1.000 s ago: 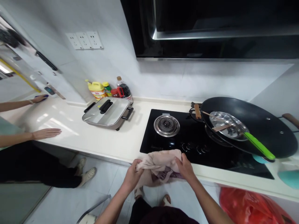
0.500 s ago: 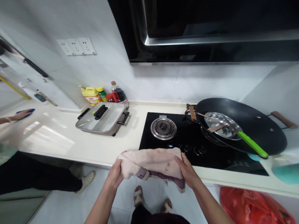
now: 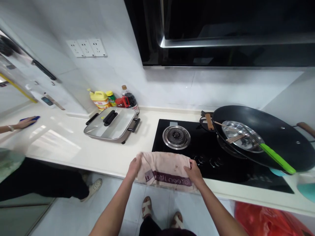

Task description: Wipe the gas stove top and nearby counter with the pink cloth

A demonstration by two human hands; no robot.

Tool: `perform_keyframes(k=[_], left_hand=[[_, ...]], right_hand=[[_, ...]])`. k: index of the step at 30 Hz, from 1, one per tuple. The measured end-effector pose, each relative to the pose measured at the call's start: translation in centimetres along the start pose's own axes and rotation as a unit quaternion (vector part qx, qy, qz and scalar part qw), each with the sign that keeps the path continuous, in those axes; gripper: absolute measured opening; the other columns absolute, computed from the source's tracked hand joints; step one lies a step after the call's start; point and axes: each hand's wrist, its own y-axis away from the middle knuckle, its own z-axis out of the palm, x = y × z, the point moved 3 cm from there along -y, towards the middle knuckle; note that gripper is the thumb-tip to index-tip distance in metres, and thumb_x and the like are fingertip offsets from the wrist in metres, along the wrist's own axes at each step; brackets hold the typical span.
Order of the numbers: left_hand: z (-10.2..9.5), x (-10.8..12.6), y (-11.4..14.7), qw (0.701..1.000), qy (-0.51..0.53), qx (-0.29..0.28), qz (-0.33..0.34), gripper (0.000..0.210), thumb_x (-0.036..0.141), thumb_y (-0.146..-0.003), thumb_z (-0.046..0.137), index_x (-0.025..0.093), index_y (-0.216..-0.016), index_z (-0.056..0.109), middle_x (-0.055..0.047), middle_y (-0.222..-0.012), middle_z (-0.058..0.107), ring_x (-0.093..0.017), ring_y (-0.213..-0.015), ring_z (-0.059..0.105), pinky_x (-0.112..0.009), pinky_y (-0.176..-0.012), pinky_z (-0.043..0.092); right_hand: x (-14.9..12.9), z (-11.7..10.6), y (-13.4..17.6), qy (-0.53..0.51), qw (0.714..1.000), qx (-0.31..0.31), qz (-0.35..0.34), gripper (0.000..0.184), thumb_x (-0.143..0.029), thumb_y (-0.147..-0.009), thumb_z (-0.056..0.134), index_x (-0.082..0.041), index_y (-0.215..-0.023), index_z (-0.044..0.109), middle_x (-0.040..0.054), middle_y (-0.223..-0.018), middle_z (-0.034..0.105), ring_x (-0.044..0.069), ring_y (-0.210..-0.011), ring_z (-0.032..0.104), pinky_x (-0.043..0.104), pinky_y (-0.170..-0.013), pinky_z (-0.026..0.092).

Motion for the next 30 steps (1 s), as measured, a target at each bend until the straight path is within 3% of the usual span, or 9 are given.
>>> perform_keyframes(k=[4, 10, 13, 17, 20, 22, 25, 27, 30], left_hand=[[1.1, 0.6, 0.7, 0.999, -0.036, 0.004, 0.001, 0.042, 0.04, -0.064, 0.085, 0.023, -0.089, 0.056, -0.018, -0.103, 0.077, -0.042, -0.121, 0.066, -0.046, -0.097, 0.05], [0.3, 3.2, 0.1, 0.998, 0.056, -0.042, -0.002, 0.019, 0.032, -0.08, 0.064, 0.02, -0.093, 0.057, -0.007, -0.077, 0.072, -0.026, -0.081, 0.073, -0.035, -0.073, 0.056], [0.6, 5.4, 0.5, 0.992, 0.106, -0.07, 0.018, 0.021, 0.032, -0.084, 0.059, 0.018, -0.1, 0.059, -0.002, -0.074, 0.069, -0.02, -0.071, 0.069, -0.03, -0.067, 0.055], [5.2, 7.3, 3.9, 0.977, 0.135, -0.15, 0.064, 0.034, 0.036, -0.081, 0.071, 0.016, -0.108, 0.068, -0.006, -0.087, 0.074, -0.019, -0.078, 0.071, -0.029, -0.071, 0.056], [9.2, 6.5, 7.2, 0.965, 0.129, -0.209, 0.093, 0.05, 0.034, -0.075, 0.08, 0.018, -0.122, 0.07, -0.011, -0.102, 0.077, -0.021, -0.086, 0.074, -0.033, -0.078, 0.059], [10.0, 5.3, 8.4, 0.965, 0.113, -0.206, 0.115, 0.053, 0.033, -0.076, 0.081, 0.02, -0.126, 0.07, -0.014, -0.112, 0.077, -0.022, -0.094, 0.074, -0.034, -0.085, 0.059], [7.5, 2.8, 8.0, 0.976, 0.07, -0.143, 0.146, 0.042, 0.034, -0.079, 0.076, 0.021, -0.119, 0.073, -0.013, -0.118, 0.075, -0.024, -0.104, 0.072, -0.037, -0.095, 0.057], [3.9, 1.1, 6.7, 0.983, 0.028, -0.079, 0.163, 0.034, 0.035, -0.081, 0.071, 0.022, -0.112, 0.074, -0.012, -0.118, 0.074, -0.027, -0.109, 0.07, -0.041, -0.102, 0.055], [-1.9, -0.9, 4.2, 0.981, -0.047, 0.036, 0.184, 0.026, 0.032, -0.082, 0.065, 0.022, -0.105, 0.073, -0.014, -0.126, 0.07, -0.032, -0.13, 0.058, -0.048, -0.119, 0.041]], right_hand=[[0.7, 0.1, -0.2, -0.014, 1.0, 0.007, -0.006, 0.053, -0.035, -0.076, 0.058, -0.021, -0.127, 0.056, 0.0077, -0.113, 0.075, 0.025, -0.104, 0.072, 0.04, -0.098, 0.052], [0.8, 0.6, -0.4, -0.058, 0.998, 0.006, -0.026, 0.058, -0.034, -0.078, 0.053, -0.018, -0.134, 0.053, 0.0104, -0.122, 0.073, 0.022, -0.107, 0.072, 0.038, -0.1, 0.054], [0.5, 1.1, -0.5, -0.075, 0.996, -0.01, -0.042, 0.06, -0.032, -0.077, 0.057, -0.021, -0.136, 0.055, 0.0076, -0.122, 0.074, 0.021, -0.107, 0.072, 0.038, -0.1, 0.054], [0.4, 1.2, -0.4, -0.083, 0.995, -0.014, -0.047, 0.057, -0.036, -0.079, 0.057, -0.019, -0.133, 0.058, 0.0099, -0.121, 0.074, 0.023, -0.108, 0.071, 0.041, -0.103, 0.053], [1.0, 0.4, 0.3, -0.086, 0.995, -0.009, -0.051, 0.055, -0.04, -0.083, 0.052, -0.015, -0.132, 0.06, 0.0146, -0.128, 0.07, 0.025, -0.108, 0.07, 0.042, -0.104, 0.053], [1.6, -0.6, 1.1, -0.071, 0.996, 0.017, -0.06, 0.054, -0.04, -0.084, 0.049, -0.014, -0.13, 0.061, 0.017, -0.132, 0.066, 0.026, -0.108, 0.07, 0.044, -0.104, 0.053], [1.7, -2.6, 2.6, -0.009, 0.988, 0.096, -0.119, 0.047, -0.039, -0.089, 0.045, -0.016, -0.126, 0.064, 0.0179, -0.131, 0.064, 0.029, -0.116, 0.064, 0.048, -0.108, 0.05], [0.7, -3.5, 3.6, 0.04, 0.973, 0.132, -0.183, 0.042, -0.038, -0.093, 0.044, -0.019, -0.123, 0.065, 0.0164, -0.129, 0.064, 0.029, -0.123, 0.06, 0.05, -0.111, 0.047], [-2.2, -3.1, 4.4, 0.129, 0.952, 0.126, -0.247, 0.04, -0.04, -0.098, 0.043, -0.021, -0.126, 0.065, 0.0144, -0.131, 0.065, 0.03, -0.125, 0.057, 0.052, -0.11, 0.045]])
